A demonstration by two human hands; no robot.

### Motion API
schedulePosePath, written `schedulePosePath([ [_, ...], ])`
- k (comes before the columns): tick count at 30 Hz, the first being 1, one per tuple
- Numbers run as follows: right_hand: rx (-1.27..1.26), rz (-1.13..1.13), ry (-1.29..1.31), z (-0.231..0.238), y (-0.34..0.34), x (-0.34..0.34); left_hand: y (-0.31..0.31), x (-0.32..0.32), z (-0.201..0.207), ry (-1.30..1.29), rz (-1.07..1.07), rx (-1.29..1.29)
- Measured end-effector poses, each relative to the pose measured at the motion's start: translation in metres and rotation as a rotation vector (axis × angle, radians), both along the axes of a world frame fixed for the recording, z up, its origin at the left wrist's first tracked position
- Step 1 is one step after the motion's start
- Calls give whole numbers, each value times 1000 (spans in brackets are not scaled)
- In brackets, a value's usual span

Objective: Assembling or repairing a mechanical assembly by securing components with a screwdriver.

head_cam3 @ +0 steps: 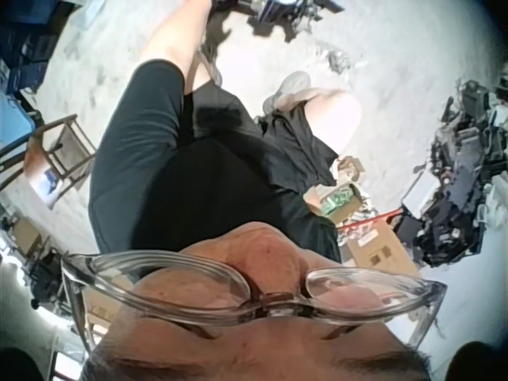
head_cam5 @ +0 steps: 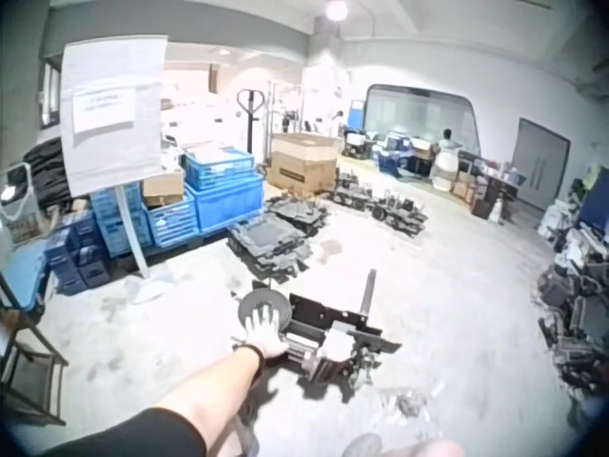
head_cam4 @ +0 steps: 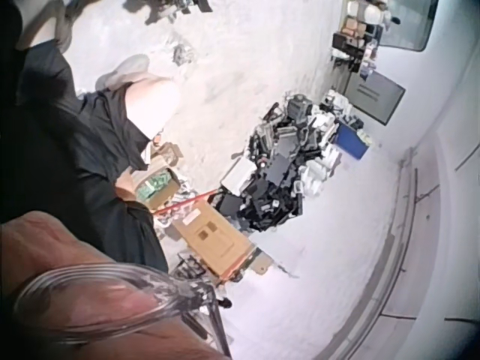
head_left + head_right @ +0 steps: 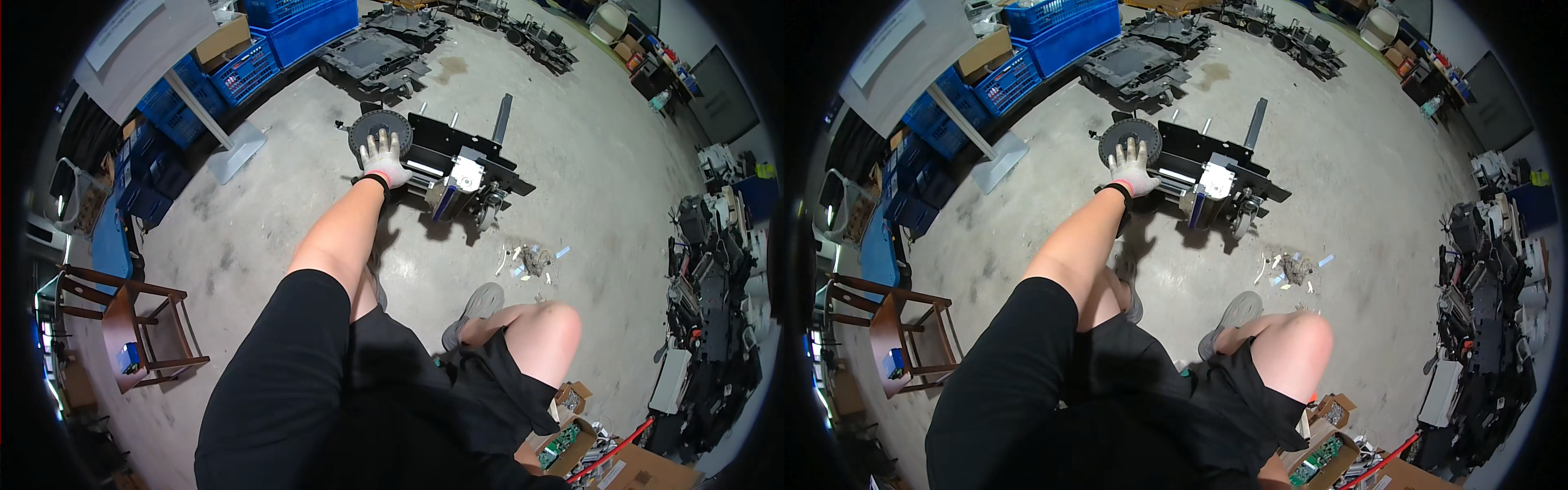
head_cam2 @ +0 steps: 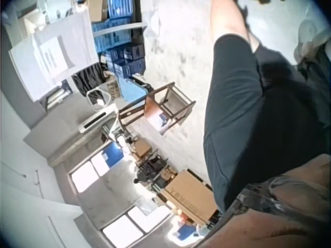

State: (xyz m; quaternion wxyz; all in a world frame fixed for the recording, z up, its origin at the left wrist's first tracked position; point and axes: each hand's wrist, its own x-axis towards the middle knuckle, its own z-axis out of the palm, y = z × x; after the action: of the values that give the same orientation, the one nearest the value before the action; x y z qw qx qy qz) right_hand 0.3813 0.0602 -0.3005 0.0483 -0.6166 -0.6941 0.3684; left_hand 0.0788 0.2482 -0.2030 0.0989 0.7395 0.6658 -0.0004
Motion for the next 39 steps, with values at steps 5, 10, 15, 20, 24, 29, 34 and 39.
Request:
schedulePosePath([
  [5, 11, -31, 48, -3, 2, -15, -2, -8, 5, -15, -31, 6],
  [10, 4, -337, 110, -12, -69, 41, -1, 15, -5, 27, -208, 50],
  [15, -109, -861, 231, -86, -288, 72, 33, -53, -46, 138, -268, 221],
  [20, -171, -1197, 326, -142, -414, 65, 26, -19, -30, 265, -115, 273],
  [24, -182, -1605, 303, -199, -450, 62, 35, -20, -56, 284, -141, 232],
  [29, 25, -2126, 1728, -220, -476, 71, 46, -26, -50, 318, -136, 220],
  [34, -400, -2065, 1273, -221, -527, 100, 61, -20, -60, 320, -42, 182],
  [39, -638, -1493, -320, -205, -548, 127, 77, -29, -58, 318, 20, 108],
])
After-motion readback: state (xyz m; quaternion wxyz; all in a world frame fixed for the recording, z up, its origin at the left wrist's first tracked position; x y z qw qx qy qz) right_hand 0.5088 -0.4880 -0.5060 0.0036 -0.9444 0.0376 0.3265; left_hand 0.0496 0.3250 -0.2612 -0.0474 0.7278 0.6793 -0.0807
